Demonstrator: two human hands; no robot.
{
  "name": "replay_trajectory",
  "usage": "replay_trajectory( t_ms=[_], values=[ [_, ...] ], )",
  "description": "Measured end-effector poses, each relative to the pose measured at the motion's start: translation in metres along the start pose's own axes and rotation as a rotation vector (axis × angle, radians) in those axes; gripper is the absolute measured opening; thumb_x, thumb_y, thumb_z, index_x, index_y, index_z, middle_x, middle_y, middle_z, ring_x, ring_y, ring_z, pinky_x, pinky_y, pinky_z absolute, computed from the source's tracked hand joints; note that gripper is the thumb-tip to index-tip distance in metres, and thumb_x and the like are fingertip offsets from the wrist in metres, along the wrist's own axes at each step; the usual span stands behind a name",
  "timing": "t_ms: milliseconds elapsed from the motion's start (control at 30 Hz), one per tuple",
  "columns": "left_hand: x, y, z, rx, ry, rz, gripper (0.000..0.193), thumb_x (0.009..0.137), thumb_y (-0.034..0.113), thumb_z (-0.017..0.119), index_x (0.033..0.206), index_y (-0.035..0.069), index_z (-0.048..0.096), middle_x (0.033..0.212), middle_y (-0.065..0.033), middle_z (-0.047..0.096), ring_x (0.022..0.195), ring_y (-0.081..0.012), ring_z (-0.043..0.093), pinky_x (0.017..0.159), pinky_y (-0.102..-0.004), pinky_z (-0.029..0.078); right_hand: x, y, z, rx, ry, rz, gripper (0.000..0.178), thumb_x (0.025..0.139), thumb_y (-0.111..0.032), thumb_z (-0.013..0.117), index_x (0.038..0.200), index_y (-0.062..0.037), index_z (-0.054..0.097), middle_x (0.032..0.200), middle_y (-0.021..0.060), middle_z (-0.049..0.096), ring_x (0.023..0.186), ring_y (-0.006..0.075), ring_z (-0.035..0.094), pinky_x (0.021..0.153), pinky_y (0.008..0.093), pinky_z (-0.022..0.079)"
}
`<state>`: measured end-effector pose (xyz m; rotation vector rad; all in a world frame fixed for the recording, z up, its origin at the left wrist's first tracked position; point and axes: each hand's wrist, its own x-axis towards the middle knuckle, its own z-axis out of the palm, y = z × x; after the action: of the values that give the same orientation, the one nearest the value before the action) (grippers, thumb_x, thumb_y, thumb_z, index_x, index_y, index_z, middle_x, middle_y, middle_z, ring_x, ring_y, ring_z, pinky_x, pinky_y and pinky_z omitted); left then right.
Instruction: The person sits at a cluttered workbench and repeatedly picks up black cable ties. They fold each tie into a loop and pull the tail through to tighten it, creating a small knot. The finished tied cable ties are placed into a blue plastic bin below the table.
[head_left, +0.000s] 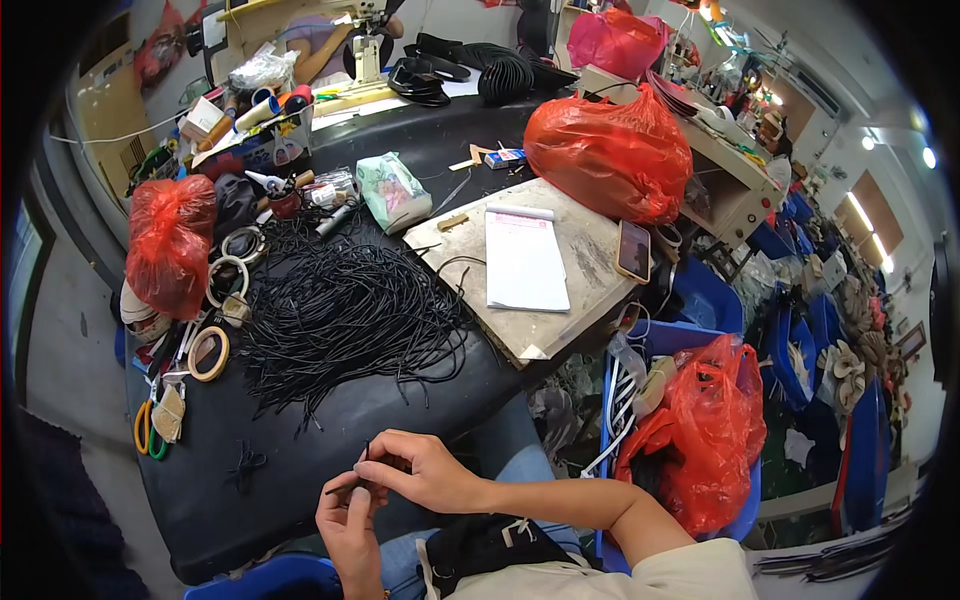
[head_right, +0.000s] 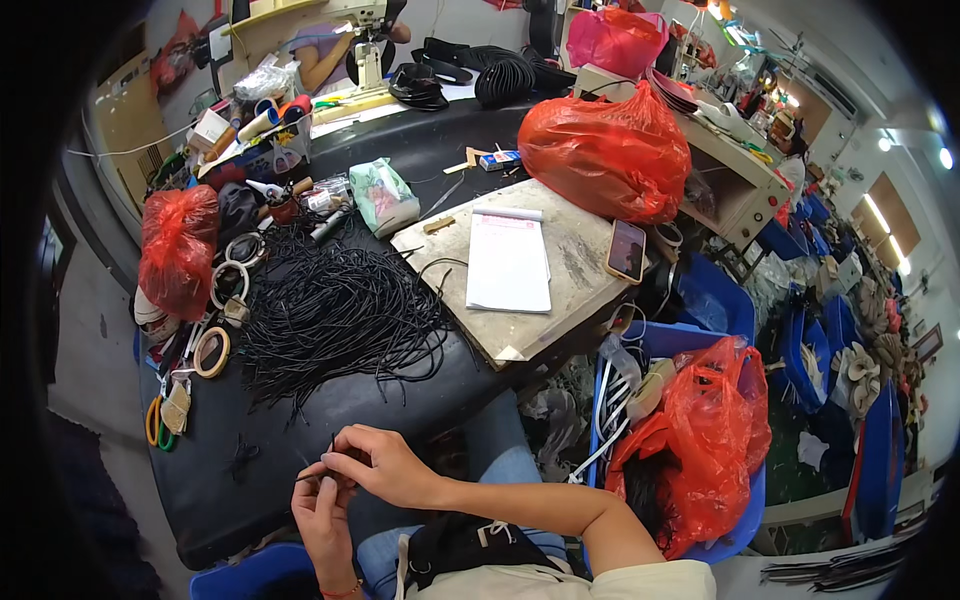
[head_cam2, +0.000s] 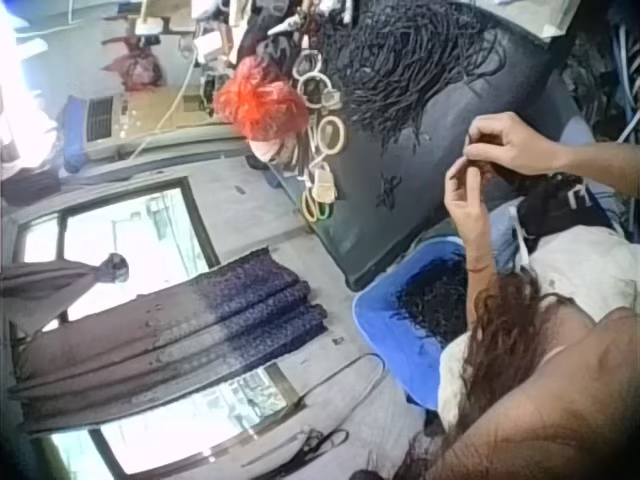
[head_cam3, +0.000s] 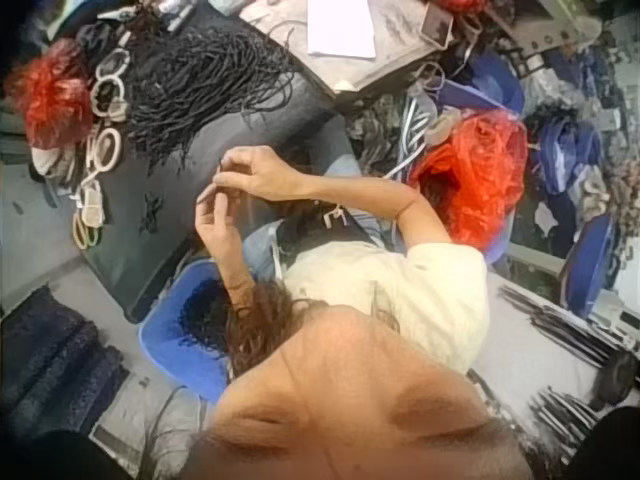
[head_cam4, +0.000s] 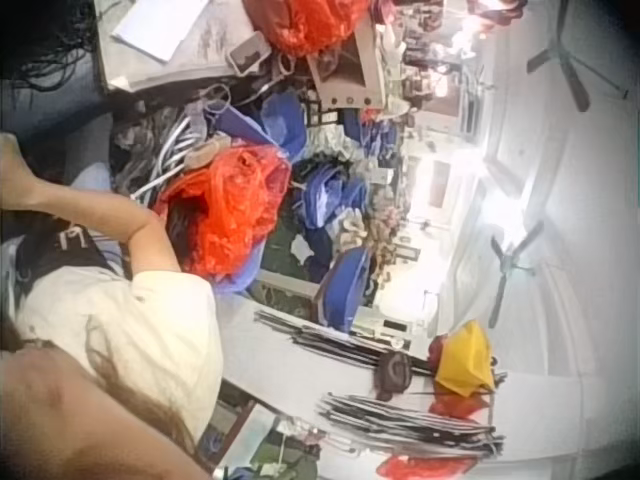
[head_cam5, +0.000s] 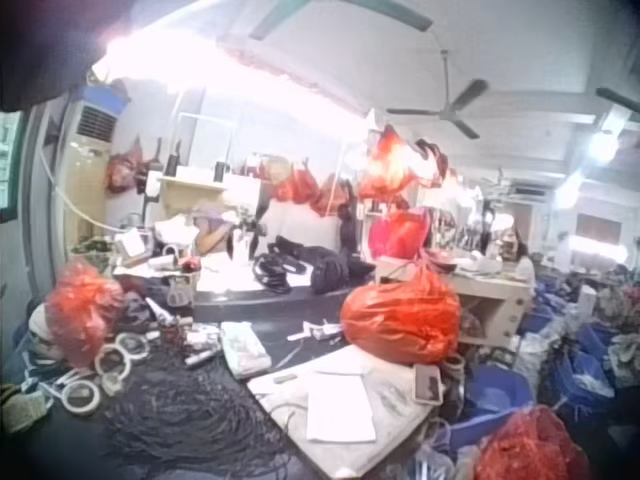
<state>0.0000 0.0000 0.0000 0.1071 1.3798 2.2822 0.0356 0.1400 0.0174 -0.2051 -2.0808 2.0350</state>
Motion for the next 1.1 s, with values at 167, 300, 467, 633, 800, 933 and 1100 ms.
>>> replay_trajectory(
  t_ms=[167, 300, 467, 633, 800, 933, 1100],
  values=[
    [-0.016, 0.010, 0.004, 0.312, 0.050, 0.088, 0.011, 0.088, 0.006, 0.055, 0.086, -0.004, 0.059, 0.075, -0.0068, 0.062, 0.067, -0.0104, 0.059, 0.059, -0.0207, 0.047, -0.020, -0.006, 0.007, -0.258, 0.070, -0.174, 0.014, 0.083, -0.011, 0.062, 0.081, 0.0015, 0.057, 0.073, 0.0107, 0.057, 0.063, 0.0181, 0.058, 0.056, 0.0278, 0.045],
    [-0.025, 0.006, 0.014, 0.456, 0.061, 0.131, 0.013, 0.089, 0.006, 0.054, 0.088, -0.006, 0.059, 0.078, -0.0079, 0.063, 0.070, -0.0109, 0.061, 0.063, -0.0201, 0.049, -0.030, -0.009, 0.012, -0.160, 0.132, 0.004, 0.017, 0.085, -0.012, 0.057, 0.078, 0.0024, 0.054, 0.068, 0.0139, 0.058, 0.061, 0.0216, 0.061, 0.056, 0.0306, 0.047],
    [-0.031, 0.022, -0.007, 0.149, -0.141, -0.114, 0.040, 0.097, 0.027, 0.037, 0.107, -0.007, 0.056, 0.095, -0.0170, 0.064, 0.083, -0.0196, 0.064, 0.075, -0.0276, 0.052, -0.036, -0.009, 0.001, 0.360, -0.053, 0.351, 0.041, 0.095, -0.035, 0.044, 0.092, 0.0020, 0.060, 0.077, 0.0038, 0.059, 0.066, 0.0077, 0.055, 0.060, 0.0206, 0.044],
    [-0.040, 0.028, -0.017, -0.010, -0.125, -0.166, 0.064, 0.097, 0.045, 0.023, 0.107, -0.009, 0.055, 0.098, -0.0199, 0.062, 0.090, -0.0243, 0.064, 0.080, -0.0328, 0.052, -0.041, -0.013, 0.003, 0.430, -0.094, 0.369, 0.055, 0.096, -0.044, 0.035, 0.100, 0.0053, 0.059, 0.080, 0.0067, 0.059, 0.069, 0.0107, 0.056, 0.064, 0.0229, 0.046],
    [-0.037, 0.023, -0.023, 0.005, -0.111, -0.176, 0.052, 0.097, 0.038, 0.032, 0.109, -0.007, 0.055, 0.099, -0.0185, 0.062, 0.092, -0.0221, 0.063, 0.081, -0.0320, 0.052, -0.035, -0.005, 0.005, 0.411, -0.104, 0.389, 0.050, 0.095, -0.042, 0.039, 0.101, 0.0034, 0.059, 0.082, 0.0071, 0.059, 0.069, 0.0101, 0.055, 0.065, 0.0225, 0.046],
    [-0.026, 0.009, -0.027, 0.069, -0.096, -0.064, 0.022, 0.090, 0.009, 0.053, 0.108, -0.003, 0.056, 0.099, -0.0139, 0.063, 0.090, -0.0175, 0.063, 0.080, -0.0293, 0.052, -0.025, 0.009, 0.010, 0.349, -0.110, 0.378, 0.034, 0.092, -0.031, 0.050, 0.100, 0.0010, 0.059, 0.082, 0.0058, 0.060, 0.068, 0.0085, 0.055, 0.063, 0.0212, 0.045],
    [-0.016, -0.003, -0.034, 0.193, 0.024, -0.056, 0.016, 0.089, 0.005, 0.054, 0.101, -0.005, 0.058, 0.091, -0.0107, 0.065, 0.081, -0.0143, 0.064, 0.071, -0.0249, 0.053, -0.011, 0.019, 0.021, 0.248, -0.081, 0.352, 0.017, 0.085, -0.014, 0.063, 0.092, 0.0004, 0.058, 0.081, 0.0046, 0.061, 0.071, 0.0083, 0.057, 0.064, 0.0216, 0.047]
  ],
)
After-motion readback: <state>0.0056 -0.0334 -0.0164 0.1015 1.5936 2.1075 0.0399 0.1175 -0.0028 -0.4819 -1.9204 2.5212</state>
